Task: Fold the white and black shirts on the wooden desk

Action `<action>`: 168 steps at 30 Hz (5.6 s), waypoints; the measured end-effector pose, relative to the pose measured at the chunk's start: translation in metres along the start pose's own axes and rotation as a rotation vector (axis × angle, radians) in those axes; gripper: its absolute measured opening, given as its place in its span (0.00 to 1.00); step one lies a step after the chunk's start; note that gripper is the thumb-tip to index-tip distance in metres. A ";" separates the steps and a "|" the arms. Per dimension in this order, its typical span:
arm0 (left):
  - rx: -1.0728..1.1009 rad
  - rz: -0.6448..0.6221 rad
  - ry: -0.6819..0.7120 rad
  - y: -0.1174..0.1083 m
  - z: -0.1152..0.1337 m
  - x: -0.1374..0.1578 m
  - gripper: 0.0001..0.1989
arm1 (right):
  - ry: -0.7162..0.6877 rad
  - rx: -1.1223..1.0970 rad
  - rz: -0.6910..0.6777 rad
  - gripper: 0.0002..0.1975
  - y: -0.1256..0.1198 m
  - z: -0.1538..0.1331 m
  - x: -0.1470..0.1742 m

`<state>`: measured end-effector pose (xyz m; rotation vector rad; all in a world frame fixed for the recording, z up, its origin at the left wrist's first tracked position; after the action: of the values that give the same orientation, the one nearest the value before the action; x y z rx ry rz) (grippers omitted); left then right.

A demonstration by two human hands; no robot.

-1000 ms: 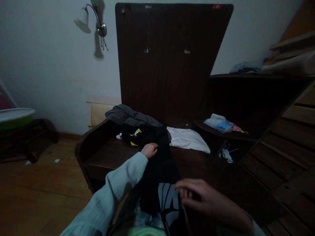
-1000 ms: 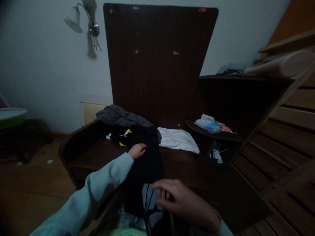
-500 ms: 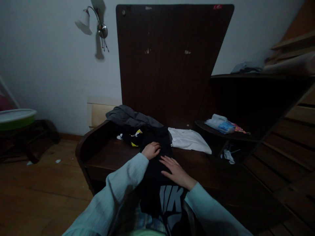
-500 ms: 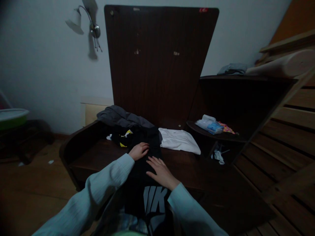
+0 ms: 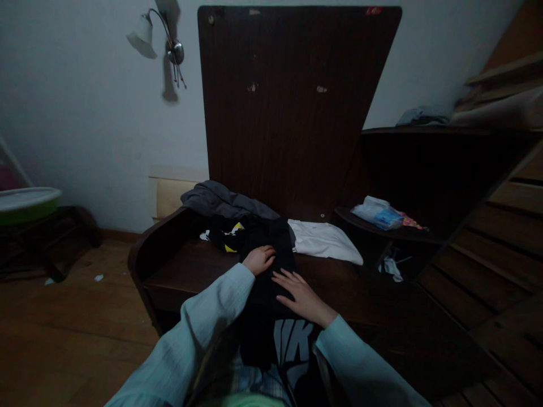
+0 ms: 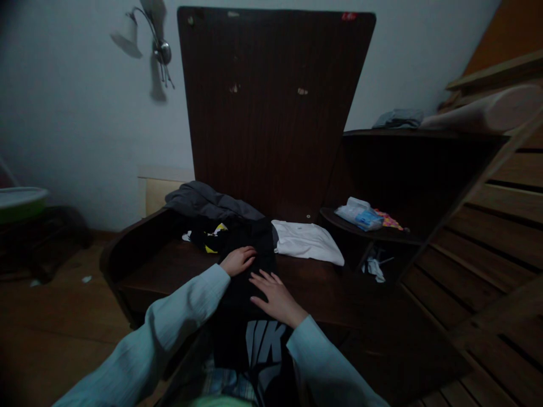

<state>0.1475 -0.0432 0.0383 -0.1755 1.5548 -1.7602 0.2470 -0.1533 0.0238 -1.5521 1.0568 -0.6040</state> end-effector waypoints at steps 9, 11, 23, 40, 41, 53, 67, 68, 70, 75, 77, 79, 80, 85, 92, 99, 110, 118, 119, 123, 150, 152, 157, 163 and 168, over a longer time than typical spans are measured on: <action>-0.049 0.031 -0.037 0.000 -0.005 -0.002 0.14 | 0.024 -0.057 0.059 0.21 -0.006 -0.001 0.000; -0.055 0.043 -0.053 0.000 -0.006 -0.002 0.14 | 0.026 -0.066 0.085 0.19 -0.006 -0.001 0.000; -0.045 0.087 -0.163 0.000 -0.016 -0.001 0.17 | 0.004 -0.068 0.147 0.16 -0.006 0.000 0.001; 0.154 0.108 -0.181 -0.004 -0.024 -0.004 0.15 | -0.005 -0.105 0.284 0.04 -0.008 0.003 0.002; 0.156 0.110 -0.184 -0.004 -0.024 -0.003 0.15 | -0.009 -0.106 0.283 0.05 -0.009 0.002 0.002; 0.103 0.077 -0.199 -0.005 -0.022 -0.003 0.15 | -0.028 -0.132 0.308 0.05 -0.019 -0.006 0.009; 0.008 0.049 -0.150 0.002 -0.022 -0.003 0.16 | -0.077 -0.028 0.082 0.22 -0.003 -0.005 0.004; 0.001 0.033 -0.154 0.003 -0.022 -0.003 0.16 | -0.076 -0.037 0.094 0.21 -0.004 -0.005 0.004; -0.018 0.020 -0.170 0.004 -0.023 -0.003 0.17 | -0.070 -0.056 0.122 0.18 -0.005 -0.005 0.005; -0.032 0.026 -0.177 0.003 -0.023 -0.003 0.17 | -0.030 -0.138 0.210 0.05 -0.007 -0.001 0.005; -0.028 0.008 -0.168 0.003 -0.022 -0.003 0.16 | -0.035 -0.176 0.229 0.06 -0.007 0.000 0.005; -0.025 -0.002 -0.161 0.003 -0.021 -0.003 0.16 | -0.042 -0.213 0.242 0.07 -0.007 0.002 0.005; -0.025 -0.002 -0.158 0.003 -0.021 -0.003 0.16 | -0.044 -0.226 0.248 0.06 -0.008 0.002 0.005; -0.020 -0.003 -0.141 0.004 -0.022 -0.004 0.15 | -0.043 -0.215 0.262 0.06 -0.013 0.000 0.008; -0.018 0.011 -0.146 0.004 -0.022 -0.005 0.15 | -0.126 -0.037 0.064 0.26 -0.008 -0.011 0.009; -0.029 -0.007 -0.163 0.002 -0.021 -0.004 0.15 | -0.122 -0.052 0.107 0.14 -0.007 -0.009 0.008; 0.008 0.001 -0.152 0.001 -0.020 -0.003 0.15 | -0.099 -0.219 0.211 0.08 -0.012 -0.006 0.010; -0.014 0.019 -0.152 0.001 -0.019 -0.004 0.14 | -0.167 -0.101 0.071 0.20 -0.009 -0.014 0.009; -0.017 0.035 -0.138 -0.001 -0.017 -0.004 0.14 | -0.167 -0.094 0.068 0.19 -0.009 -0.013 0.009; 0.010 -0.003 -0.014 -0.005 0.000 0.003 0.13 | -0.153 -0.073 0.029 0.22 -0.008 -0.012 0.010; 0.052 -0.178 0.022 0.009 0.054 0.064 0.23 | 0.367 0.214 0.068 0.23 -0.079 0.044 -0.126; 0.050 -0.174 0.022 0.008 0.053 0.064 0.23 | 0.452 0.280 0.005 0.26 -0.074 0.052 -0.147; 0.056 -0.183 0.010 0.009 0.052 0.064 0.24 | 0.548 0.298 -0.037 0.23 -0.058 0.061 -0.165; 0.073 -0.179 0.016 0.010 0.053 0.065 0.24 | 0.588 0.296 -0.039 0.18 -0.049 0.060 -0.161; 0.097 -0.184 0.013 0.010 0.052 0.064 0.23 | 0.528 0.262 0.009 0.12 -0.053 0.061 -0.161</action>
<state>0.1367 -0.1228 0.0189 -0.2670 1.4986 -1.9780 0.2381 0.0162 0.0833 -1.1825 1.3100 -1.1391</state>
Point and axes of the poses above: each hand's wrist, its own x-axis away from the middle knuckle, its own y-axis out of the palm, z = x × y, the point moved 5 cm from there along -x, towards the middle knuckle, and after that the axes turned 6 degrees about x, right-handed, at the moved point
